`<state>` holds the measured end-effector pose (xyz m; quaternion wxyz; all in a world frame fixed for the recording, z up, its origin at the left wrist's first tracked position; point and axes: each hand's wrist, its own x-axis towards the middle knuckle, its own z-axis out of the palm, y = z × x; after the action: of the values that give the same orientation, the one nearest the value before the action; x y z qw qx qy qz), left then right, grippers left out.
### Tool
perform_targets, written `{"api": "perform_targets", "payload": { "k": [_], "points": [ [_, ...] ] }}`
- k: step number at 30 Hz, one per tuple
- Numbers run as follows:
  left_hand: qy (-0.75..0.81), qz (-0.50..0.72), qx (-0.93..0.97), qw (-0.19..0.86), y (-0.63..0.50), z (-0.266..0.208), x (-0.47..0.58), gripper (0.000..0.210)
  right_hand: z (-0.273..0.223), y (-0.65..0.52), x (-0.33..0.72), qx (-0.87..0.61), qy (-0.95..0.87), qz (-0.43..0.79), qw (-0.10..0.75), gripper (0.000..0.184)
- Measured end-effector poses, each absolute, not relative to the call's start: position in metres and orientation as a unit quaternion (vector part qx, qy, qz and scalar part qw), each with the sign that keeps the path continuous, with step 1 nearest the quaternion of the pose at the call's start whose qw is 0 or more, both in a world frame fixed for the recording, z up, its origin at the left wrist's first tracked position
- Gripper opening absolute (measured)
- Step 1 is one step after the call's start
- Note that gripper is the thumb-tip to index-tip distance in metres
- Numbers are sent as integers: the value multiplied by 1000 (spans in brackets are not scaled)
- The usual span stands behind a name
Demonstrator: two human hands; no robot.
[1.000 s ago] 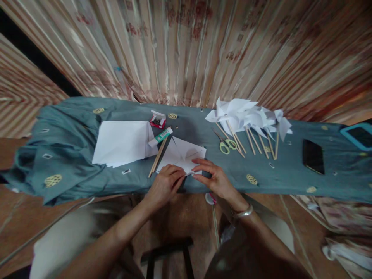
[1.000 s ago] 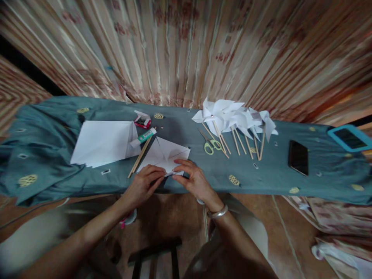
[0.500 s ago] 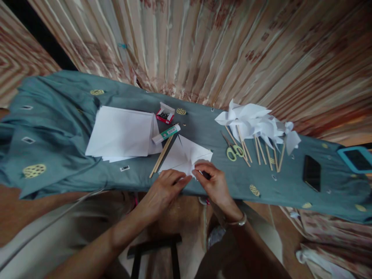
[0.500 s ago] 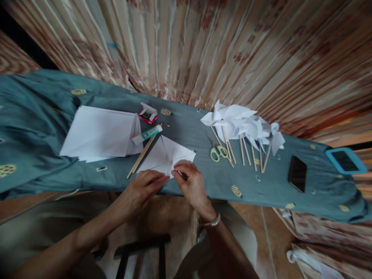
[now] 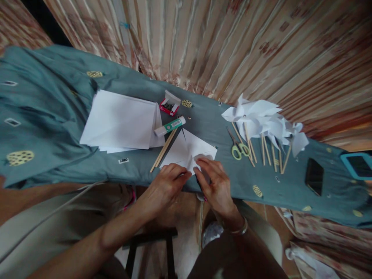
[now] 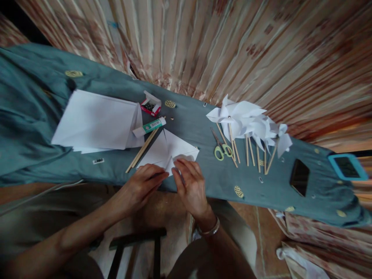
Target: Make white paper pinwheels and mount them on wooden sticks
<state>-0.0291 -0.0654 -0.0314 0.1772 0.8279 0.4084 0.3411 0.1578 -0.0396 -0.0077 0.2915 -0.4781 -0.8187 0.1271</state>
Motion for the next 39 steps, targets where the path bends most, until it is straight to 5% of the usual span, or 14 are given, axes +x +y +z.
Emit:
{"api": "perform_targets", "payload": {
  "k": [10, 39],
  "points": [
    [419, 337, 816, 210, -66, -29, -28, 25, -15, -48, 159, -439, -863, 46, 244, 32],
    [420, 324, 813, 240, -64, -26, -30, 23, -15, -43, 153, -480, -846, 90, 216, 29]
  ]
}}
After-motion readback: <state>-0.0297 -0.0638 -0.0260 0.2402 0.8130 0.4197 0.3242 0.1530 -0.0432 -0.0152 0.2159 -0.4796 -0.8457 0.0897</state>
